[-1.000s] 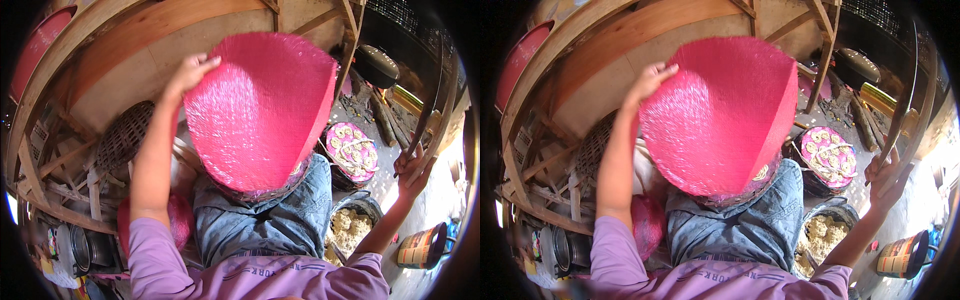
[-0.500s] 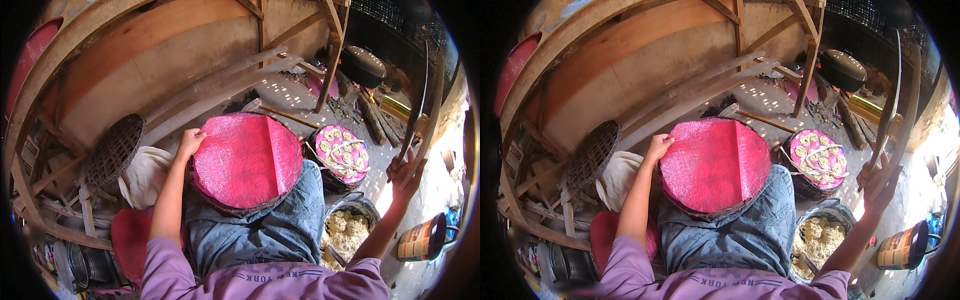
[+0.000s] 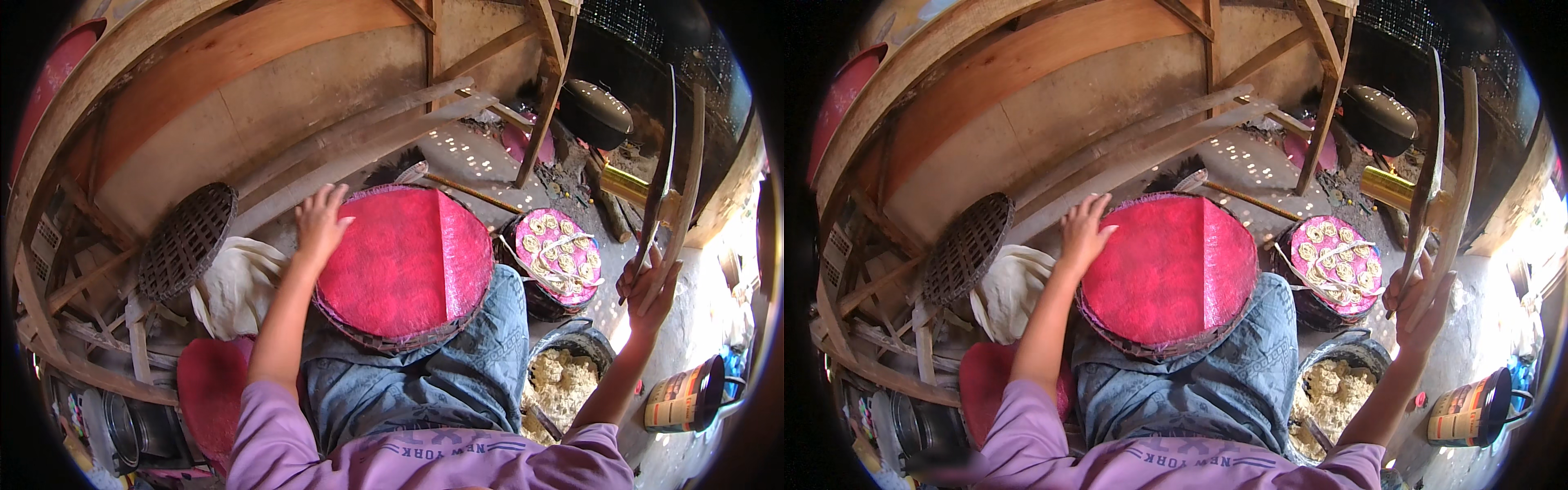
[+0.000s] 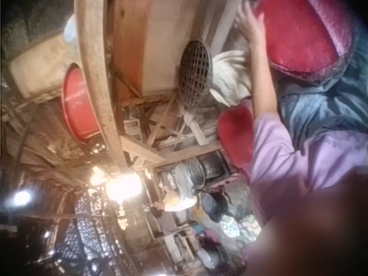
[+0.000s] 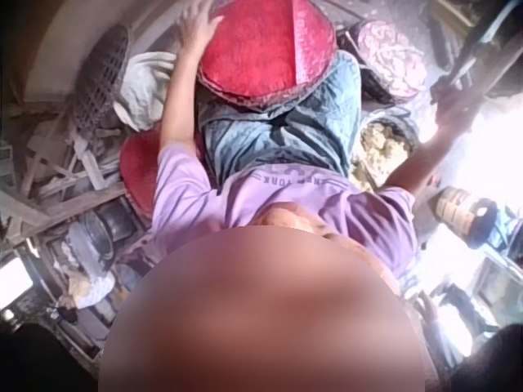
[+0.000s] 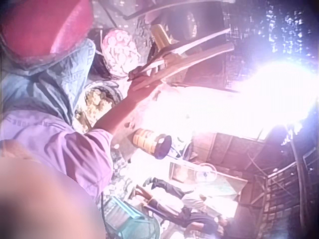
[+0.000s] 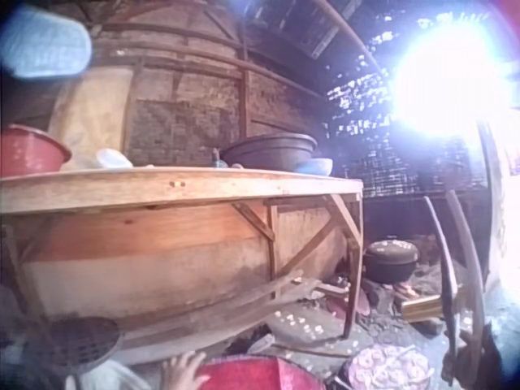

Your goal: The person sits on the floor and uses a wooden tool to extrude dough into spiral shapes onto a pink mat. They repeatedly scoop dough from a bowl, press it through the tool, and arrange the formed spirals on the mat.

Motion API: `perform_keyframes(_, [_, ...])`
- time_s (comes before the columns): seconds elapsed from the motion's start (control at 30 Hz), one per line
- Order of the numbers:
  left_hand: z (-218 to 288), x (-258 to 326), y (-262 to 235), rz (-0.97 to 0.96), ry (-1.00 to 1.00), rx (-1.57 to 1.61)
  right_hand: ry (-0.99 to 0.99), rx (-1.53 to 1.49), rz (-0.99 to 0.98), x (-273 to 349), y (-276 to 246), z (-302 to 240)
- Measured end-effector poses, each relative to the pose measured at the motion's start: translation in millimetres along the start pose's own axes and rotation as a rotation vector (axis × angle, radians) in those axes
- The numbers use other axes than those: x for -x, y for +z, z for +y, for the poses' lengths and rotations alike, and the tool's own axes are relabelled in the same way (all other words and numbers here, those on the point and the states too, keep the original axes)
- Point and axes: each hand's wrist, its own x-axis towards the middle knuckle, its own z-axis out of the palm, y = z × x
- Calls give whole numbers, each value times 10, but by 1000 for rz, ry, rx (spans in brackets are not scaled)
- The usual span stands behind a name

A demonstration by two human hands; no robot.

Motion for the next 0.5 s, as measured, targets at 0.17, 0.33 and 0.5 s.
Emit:
perform_keyframes(0.17, [1141, 359, -143, -320, 428, 360, 27, 0, -7, -14, 68, 74])
perform_keyframes(0.33, [1305, 536, 43, -425, 475, 331, 58, 8, -16, -16, 138, 152])
perform_keyframes(0.5, [1235, 396, 4, -506, 476, 274, 86, 46, -77, 21, 179, 247])
